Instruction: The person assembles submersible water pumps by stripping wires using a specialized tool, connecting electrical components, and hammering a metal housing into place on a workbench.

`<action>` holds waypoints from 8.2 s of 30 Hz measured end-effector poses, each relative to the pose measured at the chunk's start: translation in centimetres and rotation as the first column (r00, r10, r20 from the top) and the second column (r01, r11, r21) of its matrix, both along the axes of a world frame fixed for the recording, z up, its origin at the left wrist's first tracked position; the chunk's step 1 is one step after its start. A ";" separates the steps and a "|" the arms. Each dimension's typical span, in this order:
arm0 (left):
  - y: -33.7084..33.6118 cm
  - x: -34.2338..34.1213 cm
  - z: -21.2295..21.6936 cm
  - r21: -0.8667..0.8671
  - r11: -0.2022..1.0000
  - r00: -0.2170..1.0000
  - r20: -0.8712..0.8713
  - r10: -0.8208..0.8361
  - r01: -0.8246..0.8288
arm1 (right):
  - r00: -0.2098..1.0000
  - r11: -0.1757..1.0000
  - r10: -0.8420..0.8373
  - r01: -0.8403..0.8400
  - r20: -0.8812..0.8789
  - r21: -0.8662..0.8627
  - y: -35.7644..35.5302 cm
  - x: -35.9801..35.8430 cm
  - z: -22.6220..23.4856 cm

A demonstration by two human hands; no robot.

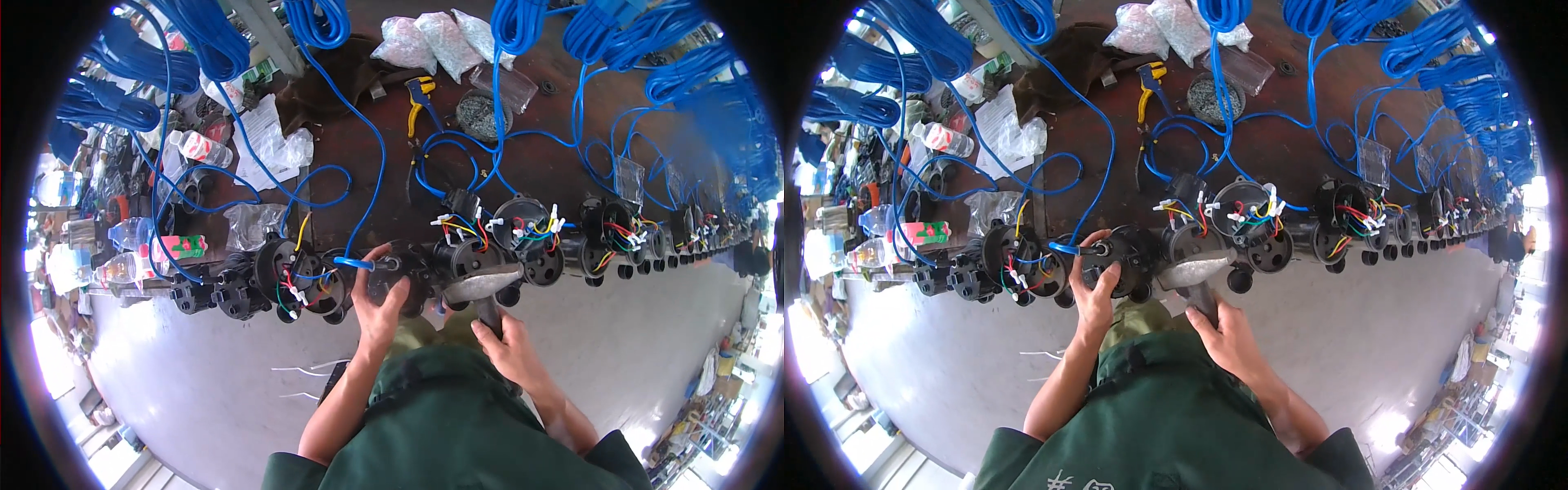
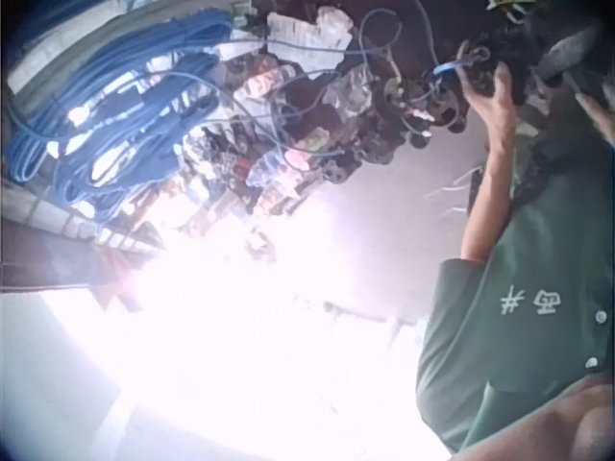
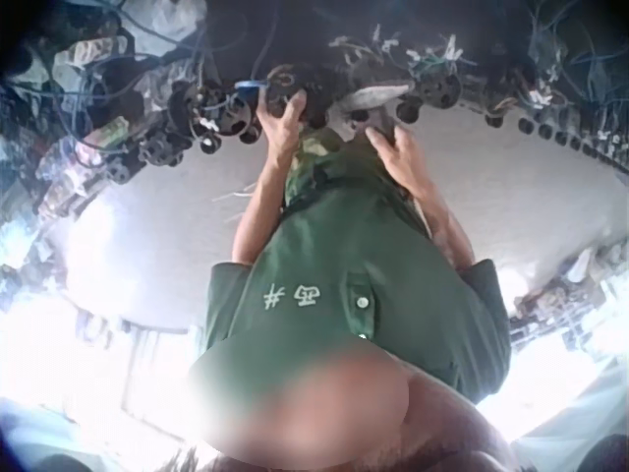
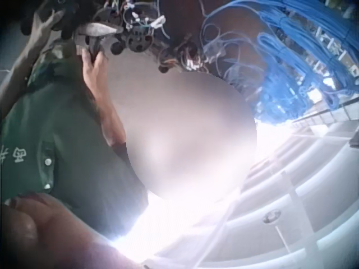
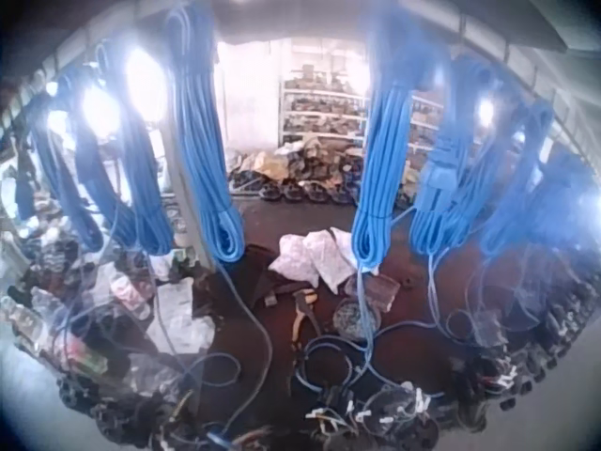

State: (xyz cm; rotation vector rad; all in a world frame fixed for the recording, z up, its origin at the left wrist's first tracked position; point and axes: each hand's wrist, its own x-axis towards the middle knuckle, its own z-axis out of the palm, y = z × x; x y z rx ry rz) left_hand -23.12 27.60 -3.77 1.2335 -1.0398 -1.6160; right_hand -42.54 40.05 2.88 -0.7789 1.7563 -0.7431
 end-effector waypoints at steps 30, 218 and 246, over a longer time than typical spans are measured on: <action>-0.1 0.0 -0.1 -0.027 0.999 0.999 -0.040 0.034 -0.035 | 0.857 0.848 0.161 -0.374 -0.490 -0.375 -3.4 0.0 4.8; -1.8 -27.6 5.8 -0.044 0.947 0.392 0.916 -0.089 0.317 | 0.594 0.906 0.213 -0.416 -0.776 -0.070 10.0 -46.8 -2.1; -13.7 -17.7 -3.0 0.329 0.460 -0.122 0.898 -0.423 0.825 | 0.407 0.839 0.229 -0.543 -0.884 -0.033 8.3 -46.3 -0.9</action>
